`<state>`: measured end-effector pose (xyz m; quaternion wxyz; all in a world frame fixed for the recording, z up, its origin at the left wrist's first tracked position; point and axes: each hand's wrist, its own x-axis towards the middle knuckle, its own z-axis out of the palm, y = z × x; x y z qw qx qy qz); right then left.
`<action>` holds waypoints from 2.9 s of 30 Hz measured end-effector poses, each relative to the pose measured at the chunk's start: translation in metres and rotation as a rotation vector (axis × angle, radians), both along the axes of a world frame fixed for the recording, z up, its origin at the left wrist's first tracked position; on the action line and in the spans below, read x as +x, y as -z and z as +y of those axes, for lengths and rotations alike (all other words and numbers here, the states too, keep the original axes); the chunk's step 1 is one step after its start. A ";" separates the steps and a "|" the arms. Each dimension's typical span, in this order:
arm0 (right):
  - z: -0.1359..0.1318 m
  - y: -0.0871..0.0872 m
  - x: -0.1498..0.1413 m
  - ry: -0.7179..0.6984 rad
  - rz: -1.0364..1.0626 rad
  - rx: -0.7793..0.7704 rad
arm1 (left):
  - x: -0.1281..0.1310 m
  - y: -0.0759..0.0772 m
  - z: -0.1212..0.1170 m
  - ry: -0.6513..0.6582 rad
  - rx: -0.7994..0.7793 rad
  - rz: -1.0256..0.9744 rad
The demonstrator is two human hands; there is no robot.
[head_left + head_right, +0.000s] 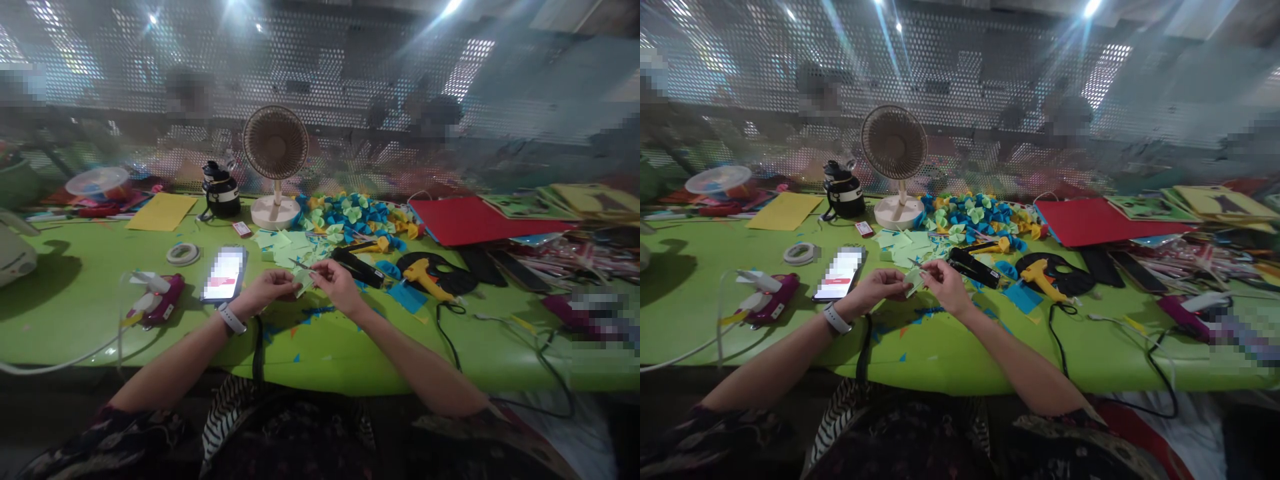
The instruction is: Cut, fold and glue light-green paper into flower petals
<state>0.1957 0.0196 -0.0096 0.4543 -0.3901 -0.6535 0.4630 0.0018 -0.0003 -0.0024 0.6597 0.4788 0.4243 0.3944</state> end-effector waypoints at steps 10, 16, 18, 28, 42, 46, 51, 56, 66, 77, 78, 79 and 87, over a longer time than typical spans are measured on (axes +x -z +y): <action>0.003 0.001 -0.002 0.016 0.047 -0.071 | -0.001 0.005 0.001 -0.010 0.004 -0.010; 0.003 0.000 -0.004 0.009 0.071 -0.082 | -0.001 0.002 0.001 -0.053 -0.012 -0.009; 0.004 0.002 -0.005 0.013 0.071 -0.078 | -0.001 0.001 0.001 -0.070 -0.015 -0.008; -0.001 -0.023 0.018 -0.193 -0.429 0.120 | -0.012 -0.009 0.007 -0.191 -0.007 -0.038; 0.005 -0.022 0.020 -0.150 -0.647 0.218 | -0.023 -0.018 0.009 -0.276 0.022 -0.188; 0.030 -0.021 0.013 0.104 -0.600 0.175 | -0.023 -0.019 0.010 -0.281 0.014 -0.182; 0.064 -0.023 -0.012 0.167 -0.701 0.243 | -0.020 -0.009 0.012 -0.232 -0.034 -0.120; 0.084 -0.033 -0.016 0.230 -0.728 0.312 | -0.020 -0.001 0.013 -0.218 -0.062 -0.105; 0.061 -0.020 0.073 0.202 -1.057 0.286 | -0.019 0.008 0.017 -0.131 -0.091 -0.115; 0.010 -0.038 0.065 -0.287 -0.884 0.317 | -0.022 0.008 0.017 -0.087 -0.130 -0.089; 0.005 -0.038 0.060 -0.337 -0.903 0.338 | -0.022 0.008 0.017 -0.060 -0.138 -0.077; 0.000 -0.038 0.055 -0.364 -0.919 0.356 | -0.021 0.008 0.016 -0.033 -0.154 -0.058; -0.001 -0.030 0.051 -0.396 -0.916 0.398 | -0.020 0.011 0.010 0.115 -0.277 0.147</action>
